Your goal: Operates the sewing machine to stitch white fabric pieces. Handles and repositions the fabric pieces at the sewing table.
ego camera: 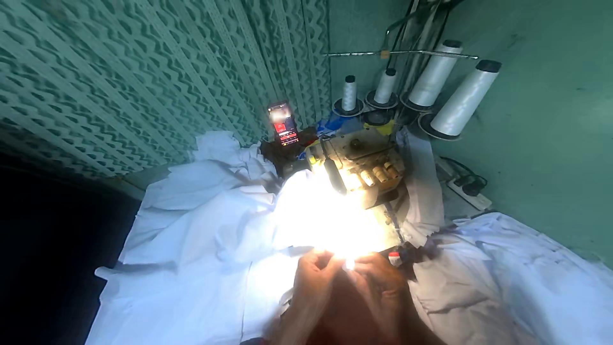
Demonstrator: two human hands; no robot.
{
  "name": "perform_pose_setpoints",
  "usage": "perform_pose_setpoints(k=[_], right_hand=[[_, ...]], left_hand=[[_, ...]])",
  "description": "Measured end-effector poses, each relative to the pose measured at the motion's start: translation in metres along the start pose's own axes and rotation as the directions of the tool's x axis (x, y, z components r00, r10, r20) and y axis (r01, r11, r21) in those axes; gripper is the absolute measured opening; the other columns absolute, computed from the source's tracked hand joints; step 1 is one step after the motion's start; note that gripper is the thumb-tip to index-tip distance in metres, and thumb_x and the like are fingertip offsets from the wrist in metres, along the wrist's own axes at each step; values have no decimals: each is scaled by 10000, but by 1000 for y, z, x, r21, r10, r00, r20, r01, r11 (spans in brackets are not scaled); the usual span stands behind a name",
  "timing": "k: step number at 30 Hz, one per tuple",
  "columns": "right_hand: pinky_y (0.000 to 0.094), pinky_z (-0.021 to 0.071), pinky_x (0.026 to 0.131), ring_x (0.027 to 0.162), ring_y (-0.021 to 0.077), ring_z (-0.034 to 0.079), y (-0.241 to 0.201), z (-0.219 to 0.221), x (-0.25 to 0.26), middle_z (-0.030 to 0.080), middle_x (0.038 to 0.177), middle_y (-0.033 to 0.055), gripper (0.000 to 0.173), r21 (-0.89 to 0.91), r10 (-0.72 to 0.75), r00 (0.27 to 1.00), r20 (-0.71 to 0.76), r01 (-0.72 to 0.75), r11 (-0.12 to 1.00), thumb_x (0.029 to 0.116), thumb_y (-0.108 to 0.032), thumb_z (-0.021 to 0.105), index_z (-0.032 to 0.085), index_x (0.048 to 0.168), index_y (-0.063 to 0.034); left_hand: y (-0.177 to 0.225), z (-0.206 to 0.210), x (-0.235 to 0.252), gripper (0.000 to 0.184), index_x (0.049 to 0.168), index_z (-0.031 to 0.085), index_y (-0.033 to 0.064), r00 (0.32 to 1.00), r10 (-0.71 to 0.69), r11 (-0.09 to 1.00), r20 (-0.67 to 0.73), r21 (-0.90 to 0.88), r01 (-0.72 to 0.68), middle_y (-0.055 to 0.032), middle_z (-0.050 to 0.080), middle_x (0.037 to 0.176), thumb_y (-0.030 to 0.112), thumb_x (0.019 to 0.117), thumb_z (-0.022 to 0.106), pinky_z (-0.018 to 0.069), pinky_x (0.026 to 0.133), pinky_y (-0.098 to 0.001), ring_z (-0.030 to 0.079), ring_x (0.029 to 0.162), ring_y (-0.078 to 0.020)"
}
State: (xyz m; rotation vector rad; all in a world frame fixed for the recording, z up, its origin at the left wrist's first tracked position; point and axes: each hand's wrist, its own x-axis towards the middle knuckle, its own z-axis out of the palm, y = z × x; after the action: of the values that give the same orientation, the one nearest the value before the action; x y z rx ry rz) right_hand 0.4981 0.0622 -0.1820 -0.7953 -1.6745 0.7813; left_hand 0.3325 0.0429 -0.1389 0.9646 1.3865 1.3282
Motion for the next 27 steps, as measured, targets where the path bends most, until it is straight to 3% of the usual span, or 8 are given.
perform_pose_setpoints(k=[5,9,14,16,18,22,24,27], right_hand=[[146,511,576,707,3,598,-23,-20,30,704,1015,-12,199,188,52,999,-9,-50,981,994,-217,665,745,1139,-108],[154,452,493,542,-10,518,-36,-35,45,633,699,-32,276,543,169,973,154,-226,809,1004,-209,661,699,1251,-91],[150,444,459,486,-18,505,-27,-38,41,616,608,-37,137,514,285,942,176,-335,790,979,-205,700,772,922,-104],[155,428,453,478,-14,489,-29,-39,36,601,599,-40,124,488,321,932,165,-360,795,976,-179,690,764,912,-102],[152,457,488,516,-23,519,-35,-42,29,620,641,-63,103,477,268,939,217,-341,810,984,-195,684,755,960,-124],[178,494,512,555,10,572,-36,-40,21,666,698,-21,75,457,163,942,293,-288,841,969,-142,701,732,988,-77],[174,494,518,563,10,570,-37,-38,25,656,701,-26,79,474,151,945,291,-279,835,987,-143,678,725,999,-81],[168,506,531,568,-2,580,-46,-31,45,650,685,-55,86,490,151,950,272,-272,828,996,-169,667,721,965,-110]], left_hand=[[54,-19,6,146,1102,661,50,842,538,839,44,68,-539,14,718,871,64,959,689,591,708,-232,684,771,-75],[66,-18,-5,313,1340,568,62,818,432,901,381,-133,-413,-72,729,1088,200,1060,574,670,713,-361,750,884,-193],[52,-6,7,328,1341,588,38,829,330,928,451,6,-373,-65,724,1102,230,1094,492,669,685,-362,745,852,-176],[40,-9,30,281,1169,694,40,829,420,732,369,402,-550,-5,731,886,214,1053,507,603,623,-268,694,707,-85],[32,-23,55,305,976,749,41,785,470,283,403,774,-567,-80,721,837,296,935,587,573,646,-400,704,754,-223],[50,-57,64,591,913,711,29,886,90,-201,454,880,-431,-177,702,987,589,967,528,537,837,-535,659,1058,-392],[63,-67,47,458,886,715,50,885,-45,-200,463,864,-462,-155,702,940,453,1016,540,550,765,-537,684,985,-367],[78,-63,8,316,848,690,119,752,-77,112,655,755,-646,-71,662,809,344,1023,553,561,593,-484,685,732,-264]])
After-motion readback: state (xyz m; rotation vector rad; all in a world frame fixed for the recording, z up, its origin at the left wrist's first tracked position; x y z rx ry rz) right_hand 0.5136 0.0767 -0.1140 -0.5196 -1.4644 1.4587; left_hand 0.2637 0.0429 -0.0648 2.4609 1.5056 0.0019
